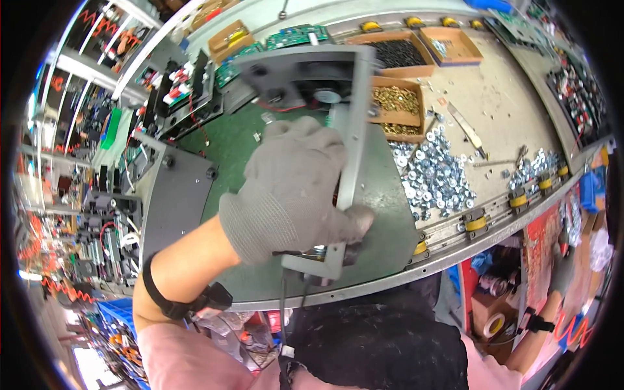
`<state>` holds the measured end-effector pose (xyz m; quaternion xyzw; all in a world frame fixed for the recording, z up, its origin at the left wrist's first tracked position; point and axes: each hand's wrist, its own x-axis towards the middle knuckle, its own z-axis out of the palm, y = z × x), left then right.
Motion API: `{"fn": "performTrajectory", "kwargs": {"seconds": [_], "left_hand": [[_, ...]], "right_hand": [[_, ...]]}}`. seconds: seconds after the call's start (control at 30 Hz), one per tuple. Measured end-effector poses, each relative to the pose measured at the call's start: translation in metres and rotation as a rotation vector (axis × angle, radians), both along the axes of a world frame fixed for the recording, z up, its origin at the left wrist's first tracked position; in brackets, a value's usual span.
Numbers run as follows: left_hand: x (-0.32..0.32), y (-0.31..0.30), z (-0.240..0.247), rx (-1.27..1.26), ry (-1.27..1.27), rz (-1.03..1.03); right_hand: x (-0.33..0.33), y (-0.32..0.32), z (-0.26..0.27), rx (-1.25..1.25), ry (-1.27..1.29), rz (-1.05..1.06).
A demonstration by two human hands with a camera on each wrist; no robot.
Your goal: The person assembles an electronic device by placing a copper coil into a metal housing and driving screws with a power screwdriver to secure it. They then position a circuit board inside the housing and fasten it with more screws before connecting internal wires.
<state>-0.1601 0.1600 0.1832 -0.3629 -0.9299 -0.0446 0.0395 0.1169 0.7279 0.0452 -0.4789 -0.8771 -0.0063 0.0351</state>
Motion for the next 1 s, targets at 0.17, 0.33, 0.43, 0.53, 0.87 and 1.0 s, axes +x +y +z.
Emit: {"fn": "performTrajectory", "kwargs": {"seconds": [0.17, 0.33, 0.43, 0.53, 0.87, 1.0], "left_hand": [[-0.001, -0.043, 0.007, 0.237, -0.037, -0.321], [0.049, -0.12, 0.011, 0.566, -0.165, 0.304], [0.067, -0.146, -0.006, 0.62, -0.647, 0.278], [0.063, -0.137, -0.034, 0.782, -0.939, 0.006], [0.055, -0.129, -0.086, 1.061, -1.327, -0.094], [0.059, -0.124, -0.083, 1.15, -1.68, 0.027]], "right_hand": [[0.003, 0.043, -0.011, 0.19, -0.039, 0.057], [-0.094, -0.046, 0.121, 0.154, 0.375, 0.562], [-0.165, -0.161, 0.193, -0.066, 0.463, 0.809], [-0.237, -0.248, 0.251, -0.196, 0.506, 1.077], [-0.53, -0.355, 0.23, -0.574, 0.255, 1.059], [-0.594, -0.383, 0.183, -0.783, 0.715, 0.962]]}}
